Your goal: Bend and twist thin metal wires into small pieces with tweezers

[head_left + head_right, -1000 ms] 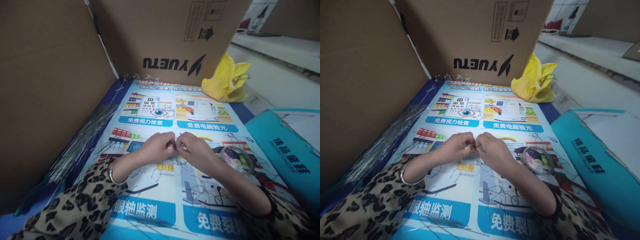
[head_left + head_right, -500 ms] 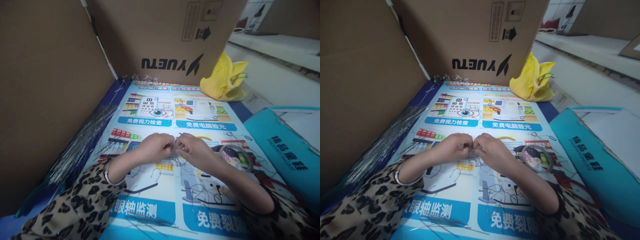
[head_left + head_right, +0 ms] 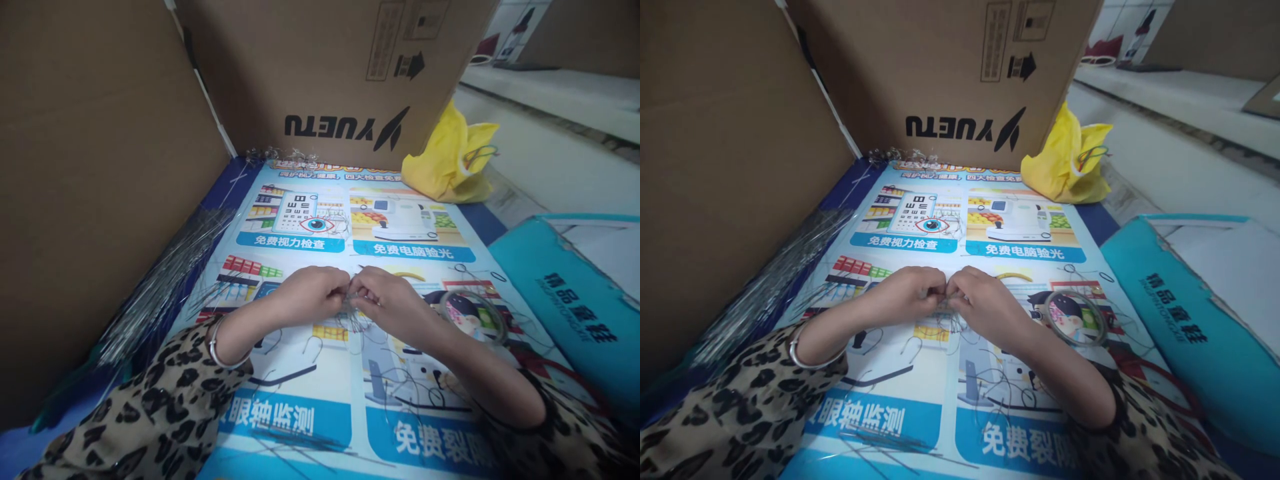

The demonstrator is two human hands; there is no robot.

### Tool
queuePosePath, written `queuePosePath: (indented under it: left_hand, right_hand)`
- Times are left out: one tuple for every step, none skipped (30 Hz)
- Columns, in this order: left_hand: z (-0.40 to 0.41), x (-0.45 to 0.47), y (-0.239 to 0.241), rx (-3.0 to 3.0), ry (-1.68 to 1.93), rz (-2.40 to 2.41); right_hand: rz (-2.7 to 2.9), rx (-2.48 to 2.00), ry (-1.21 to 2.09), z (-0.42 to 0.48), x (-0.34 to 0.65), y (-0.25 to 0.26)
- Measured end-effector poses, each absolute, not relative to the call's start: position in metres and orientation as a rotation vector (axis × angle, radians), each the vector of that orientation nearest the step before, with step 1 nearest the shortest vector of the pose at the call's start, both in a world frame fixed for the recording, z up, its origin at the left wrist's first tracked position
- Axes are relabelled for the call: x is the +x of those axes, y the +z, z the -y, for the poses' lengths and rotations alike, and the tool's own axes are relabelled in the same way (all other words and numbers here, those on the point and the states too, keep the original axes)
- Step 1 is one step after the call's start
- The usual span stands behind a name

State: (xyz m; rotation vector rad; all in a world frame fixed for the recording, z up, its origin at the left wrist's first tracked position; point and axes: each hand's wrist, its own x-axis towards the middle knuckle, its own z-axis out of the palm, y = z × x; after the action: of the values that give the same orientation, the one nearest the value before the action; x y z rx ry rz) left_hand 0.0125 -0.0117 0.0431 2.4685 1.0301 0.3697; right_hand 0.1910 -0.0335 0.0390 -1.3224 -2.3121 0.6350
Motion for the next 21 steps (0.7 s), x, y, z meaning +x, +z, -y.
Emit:
queuePosePath:
  left_hand:
    - [0.012,0.012,0.044,2.467,0.37,-1.02]
    - [0.012,0.012,0.044,2.469,0.37,-1.006]
    - [0.012,0.012,0.045,2.475,0.367,-0.99]
    - [0.012,0.012,0.046,2.484,0.361,-0.974]
    - [0.012,0.011,0.047,2.492,0.353,-0.96]
    - [0.011,0.011,0.049,2.497,0.342,-0.95]
    - [0.011,0.01,0.05,2.5,0.329,-0.942]
    - [0.011,0.01,0.051,2.502,0.313,-0.933]
    - [0.011,0.009,0.052,2.504,0.297,-0.921]
    - [0.01,0.008,0.053,2.508,0.281,-0.909]
    - [0.01,0.007,0.054,2.515,0.265,-0.899]
    - [0.01,0.007,0.054,2.52,0.25,-0.894]
    - [0.01,0.006,0.055,2.522,0.24,-0.898]
    - [0.01,0.006,0.055,2.519,0.233,-0.911]
    - [0.01,0.006,0.056,2.513,0.229,-0.928]
    - [0.009,0.007,0.056,2.503,0.227,-0.945]
    - [0.009,0.007,0.056,2.492,0.227,-0.957]
    - [0.009,0.007,0.057,2.481,0.225,-0.965]
    - [0.009,0.007,0.057,2.471,0.224,-0.968]
    - [0.009,0.007,0.057,2.461,0.225,-0.968]
    - [0.009,0.007,0.056,2.45,0.228,-0.967]
  right_hand:
    - [2.312,-1.322,0.639,0.033,0.191,0.039]
    - [2.312,-1.321,0.643,0.033,0.191,0.039]
    - [2.313,-1.319,0.649,0.033,0.191,0.04]
    - [2.312,-1.316,0.657,0.033,0.19,0.04]
    - [2.31,-1.313,0.667,0.033,0.19,0.04]
    - [2.307,-1.31,0.678,0.033,0.19,0.039]
    - [2.303,-1.308,0.689,0.032,0.19,0.039]
    - [2.301,-1.307,0.701,0.032,0.19,0.039]
    - [2.3,-1.305,0.714,0.032,0.191,0.038]
    - [2.298,-1.303,0.727,0.031,0.191,0.038]
    - [2.294,-1.301,0.738,0.031,0.19,0.037]
    - [2.287,-1.299,0.748,0.031,0.19,0.037]
    - [2.277,-1.298,0.758,0.031,0.19,0.036]
    - [2.267,-1.299,0.768,0.031,0.19,0.035]
    - [2.256,-1.304,0.776,0.031,0.19,0.035]
    - [2.248,-1.315,0.785,0.031,0.19,0.034]
    - [2.241,-1.328,0.793,0.031,0.19,0.034]
    - [2.235,-1.342,0.801,0.031,0.19,0.033]
    - [2.229,-1.356,0.807,0.031,0.19,0.033]
    - [2.223,-1.367,0.813,0.031,0.19,0.032]
    - [2.219,-1.375,0.818,0.031,0.19,0.032]
